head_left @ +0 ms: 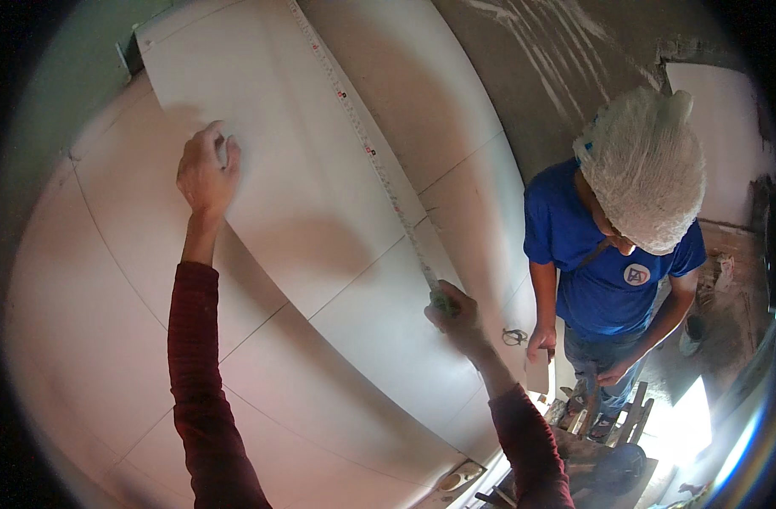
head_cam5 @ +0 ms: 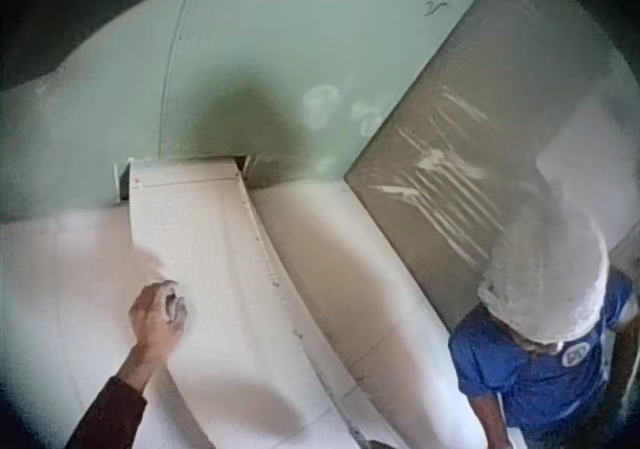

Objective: The person measures and marks a wall tile, then uses a hammer and chisel to chip away excess material from the wall edge. Another person assists by holding a measuring tool and observing the work.

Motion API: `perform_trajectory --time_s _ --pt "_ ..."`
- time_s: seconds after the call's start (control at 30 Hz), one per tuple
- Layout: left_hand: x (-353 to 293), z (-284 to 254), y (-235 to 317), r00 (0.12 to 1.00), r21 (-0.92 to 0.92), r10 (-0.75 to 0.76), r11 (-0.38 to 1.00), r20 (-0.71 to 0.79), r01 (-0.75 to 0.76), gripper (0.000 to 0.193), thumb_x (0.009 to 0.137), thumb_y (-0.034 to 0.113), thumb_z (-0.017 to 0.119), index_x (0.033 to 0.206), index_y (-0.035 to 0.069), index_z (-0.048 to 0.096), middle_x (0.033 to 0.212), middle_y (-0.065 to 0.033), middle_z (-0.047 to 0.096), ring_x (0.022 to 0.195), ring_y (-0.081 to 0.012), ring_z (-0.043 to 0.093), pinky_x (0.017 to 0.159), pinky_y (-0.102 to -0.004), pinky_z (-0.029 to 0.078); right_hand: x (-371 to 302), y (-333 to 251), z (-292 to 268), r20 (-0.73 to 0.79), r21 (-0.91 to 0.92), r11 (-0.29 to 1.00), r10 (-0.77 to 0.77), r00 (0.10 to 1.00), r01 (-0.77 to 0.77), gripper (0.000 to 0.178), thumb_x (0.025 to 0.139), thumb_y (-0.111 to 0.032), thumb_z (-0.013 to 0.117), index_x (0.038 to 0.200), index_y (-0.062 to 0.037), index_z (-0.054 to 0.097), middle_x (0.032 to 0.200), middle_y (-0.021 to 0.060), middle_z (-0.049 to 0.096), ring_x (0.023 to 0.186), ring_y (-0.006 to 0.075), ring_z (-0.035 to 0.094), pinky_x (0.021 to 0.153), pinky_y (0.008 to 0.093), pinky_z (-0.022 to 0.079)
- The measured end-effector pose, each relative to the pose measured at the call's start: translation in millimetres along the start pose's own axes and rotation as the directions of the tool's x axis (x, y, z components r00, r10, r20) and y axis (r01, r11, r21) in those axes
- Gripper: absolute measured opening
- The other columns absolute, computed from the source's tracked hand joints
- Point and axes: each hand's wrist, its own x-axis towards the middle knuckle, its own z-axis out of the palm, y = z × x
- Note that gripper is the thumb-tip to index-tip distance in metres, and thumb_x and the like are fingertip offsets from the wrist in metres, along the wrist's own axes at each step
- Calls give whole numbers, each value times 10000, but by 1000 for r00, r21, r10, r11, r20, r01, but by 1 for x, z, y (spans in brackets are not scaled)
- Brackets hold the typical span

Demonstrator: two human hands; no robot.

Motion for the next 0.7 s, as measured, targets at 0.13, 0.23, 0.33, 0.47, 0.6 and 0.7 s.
perform_trajectory --time_s 0.13,0.23,0.33,0.47,0.6,0.7 --pt "-6 3 -8 995 -99 -92 991 -23 89 266 812 200 690 1065 135 638 903 -16 651 823 -210 622 718 -355 508 6 -3 -13 -19 28 999 25 999 -25 352 802 -235 710 1044 -12 586 769 -22 502 688 90 447 612 273 412" --pt "-10 9 -1 996 -86 -85 993 -31 82 265 804 197 695 1057 137 639 896 -13 652 821 -211 624 719 -359 506 21 -11 -17 22 26 999 -34 999 33 291 805 -214 708 992 -23 593 741 -25 485 668 73 436 583 251 394" --pt "-18 12 2 997 -103 -74 992 -23 72 263 792 183 705 1041 134 638 873 -15 650 804 -202 625 711 -347 504 41 -18 -13 87 73 997 18 996 -24 246 812 -207 703 944 -33 591 713 -30 478 647 64 439 557 246 387" --pt "-21 10 9 999 -121 -23 992 -40 18 273 751 128 726 1009 124 638 848 -22 644 759 -189 620 684 -331 494 66 -28 0 115 93 996 -1 993 -10 228 818 -209 703 903 -38 578 693 -33 485 626 61 453 535 246 393" --pt "-19 6 13 998 -126 -42 991 -56 35 284 704 115 727 975 126 644 807 -9 619 728 -180 608 652 -320 490 86 -37 4 150 134 991 -27 988 7 228 817 -207 707 878 -35 569 693 -31 505 627 58 467 535 246 403" --pt "-15 0 19 997 -148 -21 989 -70 10 279 705 123 721 972 133 641 786 -2 607 723 -174 599 642 -320 486 94 -43 4 68 143 989 -58 996 48 263 810 -230 712 919 -20 595 724 -14 542 634 61 485 542 251 415"
